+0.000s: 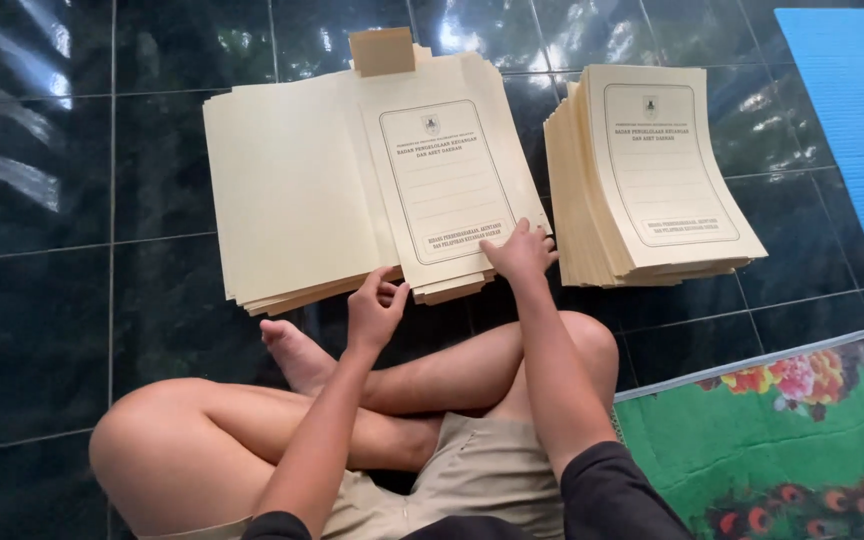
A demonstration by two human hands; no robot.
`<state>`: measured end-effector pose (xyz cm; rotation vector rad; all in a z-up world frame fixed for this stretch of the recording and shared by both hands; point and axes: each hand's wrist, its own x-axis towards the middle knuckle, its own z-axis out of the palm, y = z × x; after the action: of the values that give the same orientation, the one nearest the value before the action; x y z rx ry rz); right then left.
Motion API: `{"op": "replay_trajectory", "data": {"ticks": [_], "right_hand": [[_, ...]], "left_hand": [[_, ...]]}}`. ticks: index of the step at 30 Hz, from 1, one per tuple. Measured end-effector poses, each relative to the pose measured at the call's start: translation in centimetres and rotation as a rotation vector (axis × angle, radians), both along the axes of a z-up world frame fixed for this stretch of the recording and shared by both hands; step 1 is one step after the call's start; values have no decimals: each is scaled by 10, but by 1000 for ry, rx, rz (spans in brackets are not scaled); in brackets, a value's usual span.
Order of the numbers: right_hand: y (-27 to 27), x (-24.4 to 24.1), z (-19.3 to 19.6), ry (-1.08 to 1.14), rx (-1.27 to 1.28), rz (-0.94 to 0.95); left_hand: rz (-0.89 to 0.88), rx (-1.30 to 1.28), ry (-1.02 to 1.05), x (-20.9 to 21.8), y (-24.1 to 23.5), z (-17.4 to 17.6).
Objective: Manually folding flaps on document covers and stacking them in an organized pile.
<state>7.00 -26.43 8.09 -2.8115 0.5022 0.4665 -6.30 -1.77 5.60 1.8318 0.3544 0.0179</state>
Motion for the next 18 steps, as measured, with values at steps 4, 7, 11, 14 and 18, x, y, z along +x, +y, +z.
{"op": "replay_trajectory", "data": {"ticks": [4,7,11,14,18], "right_hand": [[-2,-6,7,-76,32,15],[-1,-8,15,-239,-1,-15],[26,-32,60,-758,441,39],[68,-60,89,-968,593,128],[94,-76,100,-1025,716,214]], "left_hand": [[-42,112,-159,-2,-4,0],[-113,205,-217,0,-5,-18],[-151,272,-211,0,-6,-19],[-166,306,-194,-1,-5,-10],[-189,287,-166,-3,-3,-9]]}}
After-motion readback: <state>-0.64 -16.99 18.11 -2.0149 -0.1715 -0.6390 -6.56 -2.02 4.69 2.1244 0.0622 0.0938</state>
